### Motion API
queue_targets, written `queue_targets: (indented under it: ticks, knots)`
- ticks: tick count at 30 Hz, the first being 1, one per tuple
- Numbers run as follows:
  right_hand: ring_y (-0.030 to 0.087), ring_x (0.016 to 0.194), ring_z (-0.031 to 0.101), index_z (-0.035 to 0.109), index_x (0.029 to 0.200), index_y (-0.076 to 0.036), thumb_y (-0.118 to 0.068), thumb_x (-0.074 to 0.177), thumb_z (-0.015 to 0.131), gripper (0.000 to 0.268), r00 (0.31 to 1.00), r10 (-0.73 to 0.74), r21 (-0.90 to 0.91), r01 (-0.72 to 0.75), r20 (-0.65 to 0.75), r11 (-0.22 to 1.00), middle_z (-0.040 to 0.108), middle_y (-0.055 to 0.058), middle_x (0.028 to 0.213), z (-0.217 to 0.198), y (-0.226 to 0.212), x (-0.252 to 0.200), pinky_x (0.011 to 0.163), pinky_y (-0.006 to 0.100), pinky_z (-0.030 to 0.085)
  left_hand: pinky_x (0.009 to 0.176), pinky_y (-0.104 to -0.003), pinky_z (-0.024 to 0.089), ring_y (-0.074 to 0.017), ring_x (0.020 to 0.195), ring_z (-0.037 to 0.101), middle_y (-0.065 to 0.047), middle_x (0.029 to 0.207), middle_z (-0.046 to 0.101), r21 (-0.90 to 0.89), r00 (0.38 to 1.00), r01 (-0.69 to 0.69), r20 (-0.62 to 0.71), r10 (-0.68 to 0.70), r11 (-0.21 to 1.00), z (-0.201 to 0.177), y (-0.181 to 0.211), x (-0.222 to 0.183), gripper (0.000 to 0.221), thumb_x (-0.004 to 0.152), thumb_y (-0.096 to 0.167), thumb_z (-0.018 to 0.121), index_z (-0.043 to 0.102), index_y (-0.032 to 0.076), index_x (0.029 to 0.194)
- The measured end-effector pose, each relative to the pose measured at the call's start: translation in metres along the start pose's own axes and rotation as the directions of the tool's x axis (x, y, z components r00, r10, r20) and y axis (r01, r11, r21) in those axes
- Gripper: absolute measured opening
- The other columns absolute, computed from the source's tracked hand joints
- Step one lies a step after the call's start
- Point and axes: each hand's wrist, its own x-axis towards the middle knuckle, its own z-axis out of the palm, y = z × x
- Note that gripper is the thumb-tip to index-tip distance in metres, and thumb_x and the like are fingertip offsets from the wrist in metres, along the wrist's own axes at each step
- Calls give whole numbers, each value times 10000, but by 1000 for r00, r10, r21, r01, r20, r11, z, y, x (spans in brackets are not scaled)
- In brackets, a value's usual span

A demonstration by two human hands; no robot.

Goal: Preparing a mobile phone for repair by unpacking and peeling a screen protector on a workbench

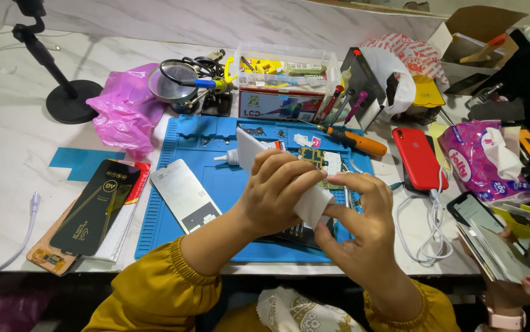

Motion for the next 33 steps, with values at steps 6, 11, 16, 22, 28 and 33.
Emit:
queue_targets:
  ticks: [6, 11, 16, 22, 28, 33]
  knots:
    - [308, 1012, 621, 638, 850, 24, -10, 891, 654, 55, 979, 134, 161, -109, -152, 981, 574, 185, 1067, -2, 12, -7, 858, 396, 545, 937, -405, 427, -250, 1038, 577, -51, 1161, 616, 268, 993, -80, 107, 53, 960, -2, -37, -9, 449, 929, 244, 739, 585, 166, 1344]
    - [245, 822, 633, 499, 931, -1, -4, 1065, 472, 137, 895, 247, 259, -155, -372, 953, 563, 185, 1003, -15, 36, -9, 722, 300, 609, 925, -392, 401, -256, 1082, 530, -69, 1201, 590, 393, 984, -47, 175, -24, 918, -7, -68, -14, 701, 852, 283, 871, 514, 174, 1445]
    - [200, 635, 526, 400, 1221, -155, -345, 1171, 546, 245, 770, 422, 601, -64, -478, 797, 517, 102, 837, -37, 82, -2, 547, 328, 525, 890, -438, 405, -322, 1045, 530, -142, 1218, 579, 322, 938, 281, 109, -330, 904, -21, -90, -15, 946, 656, 123, 797, 410, 125, 1520]
    - [97, 716, 658, 527, 1113, -86, -214, 931, 770, 329, 841, 508, 565, -514, 186, 645, 667, 73, 913, 8, 110, 8, 554, 178, 502, 779, -376, 523, -310, 1104, 587, -153, 1307, 557, -253, 842, 506, -65, -536, 825, -31, -102, -9, 477, 1026, 144, 657, 403, 88, 1425]
    - [117, 643, 637, 669, 893, -54, -40, 941, 717, 69, 564, 460, 266, -782, 686, 563, 708, 93, 728, 86, 103, 17, 560, 220, 511, 838, -394, 552, -312, 1162, 625, -136, 1380, 565, -278, 819, 525, -92, -567, 804, -20, -115, -22, 519, 998, 183, 681, 414, 146, 1441]
    - [95, 735, 664, 709, 964, -113, -106, 941, 708, 25, 458, 370, 104, -729, 808, 677, 747, 26, 809, 116, 95, 25, 683, 232, 518, 759, -358, 529, -315, 1112, 644, -139, 1358, 565, -295, 813, 534, -77, -577, 792, -20, -112, -21, 573, 933, 121, 677, 397, 155, 1432]
